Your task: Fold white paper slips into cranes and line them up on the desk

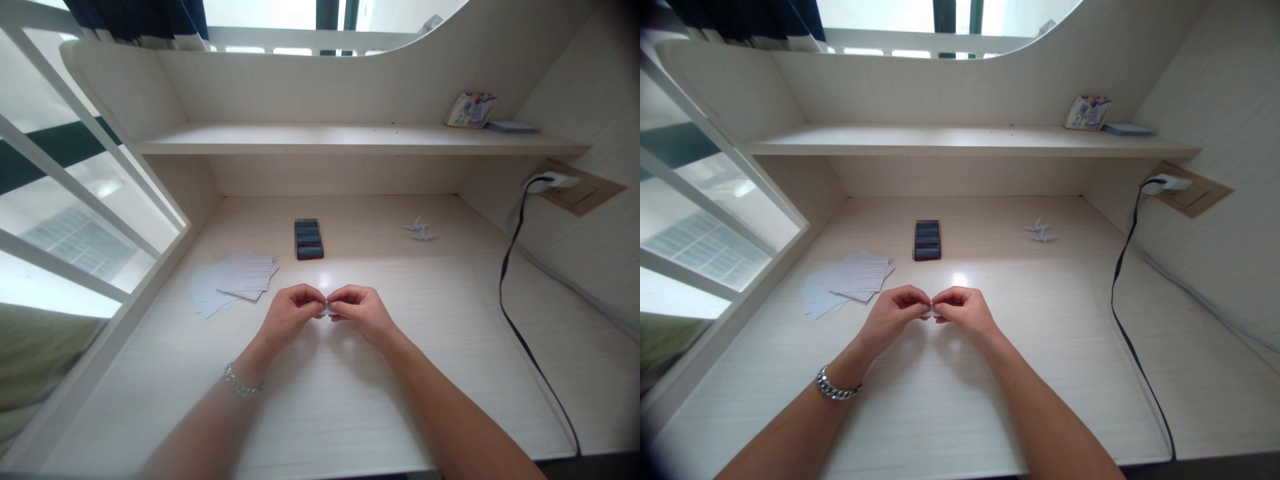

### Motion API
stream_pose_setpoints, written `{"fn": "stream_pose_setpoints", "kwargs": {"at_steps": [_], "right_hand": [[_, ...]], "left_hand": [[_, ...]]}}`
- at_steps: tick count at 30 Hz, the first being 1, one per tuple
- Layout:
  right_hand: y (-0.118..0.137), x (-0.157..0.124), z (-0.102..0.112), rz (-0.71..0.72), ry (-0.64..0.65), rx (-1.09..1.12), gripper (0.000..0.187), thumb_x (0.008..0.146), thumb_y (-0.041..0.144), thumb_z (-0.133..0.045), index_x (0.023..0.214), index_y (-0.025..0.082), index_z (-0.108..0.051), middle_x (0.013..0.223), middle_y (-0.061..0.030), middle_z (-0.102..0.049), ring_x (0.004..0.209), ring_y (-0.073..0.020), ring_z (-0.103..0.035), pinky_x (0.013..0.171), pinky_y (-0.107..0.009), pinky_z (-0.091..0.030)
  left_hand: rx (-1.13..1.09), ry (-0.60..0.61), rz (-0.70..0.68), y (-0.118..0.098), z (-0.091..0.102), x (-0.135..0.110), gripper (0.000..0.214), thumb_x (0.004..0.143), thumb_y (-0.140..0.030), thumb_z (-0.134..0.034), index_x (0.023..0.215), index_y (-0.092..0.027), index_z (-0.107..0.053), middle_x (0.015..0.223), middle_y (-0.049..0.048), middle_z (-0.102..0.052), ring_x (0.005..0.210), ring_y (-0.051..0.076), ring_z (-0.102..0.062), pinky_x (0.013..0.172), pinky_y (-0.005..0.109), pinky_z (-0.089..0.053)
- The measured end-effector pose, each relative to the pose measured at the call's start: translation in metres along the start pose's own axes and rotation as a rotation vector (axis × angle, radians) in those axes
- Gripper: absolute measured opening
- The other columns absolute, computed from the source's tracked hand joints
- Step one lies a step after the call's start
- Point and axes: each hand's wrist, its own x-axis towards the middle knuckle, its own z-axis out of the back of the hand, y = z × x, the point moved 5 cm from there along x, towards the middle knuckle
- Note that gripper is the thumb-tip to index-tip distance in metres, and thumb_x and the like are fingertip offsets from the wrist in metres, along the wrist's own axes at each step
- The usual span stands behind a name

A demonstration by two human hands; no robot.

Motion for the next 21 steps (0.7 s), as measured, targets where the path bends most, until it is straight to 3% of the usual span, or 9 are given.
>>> {"fn": "stream_pose_setpoints", "kwargs": {"at_steps": [5,21], "right_hand": [[-0.0005,0.0001,-0.0016,-0.046,0.027,0.08,0.02,0.068,0.035,-0.069,0.079,0.017,-0.068,0.076,-0.0031,-0.065,0.071,-0.0168,-0.063,0.062,-0.03,-0.054],[-0.0023,0.0014,0.0045,-0.006,-0.056,-0.046,0.021,0.065,0.031,-0.072,0.078,0.015,-0.069,0.074,-0.0039,-0.066,0.068,-0.0159,-0.063,0.061,-0.03,-0.055]], "left_hand": [[0.05,0.008,-0.017,0.001,0.0005,-0.0007,0.008,0.071,-0.019,-0.061,0.076,-0.016,-0.066,0.075,0.0043,-0.067,0.067,0.015,-0.062,0.066,0.027,-0.05],[0.0,0.046,0.03,0.0058,-0.0014,0.0003,0.013,0.074,-0.016,-0.059,0.083,-0.015,-0.068,0.079,0.0048,-0.067,0.073,0.015,-0.062,0.071,0.028,-0.051]]}}
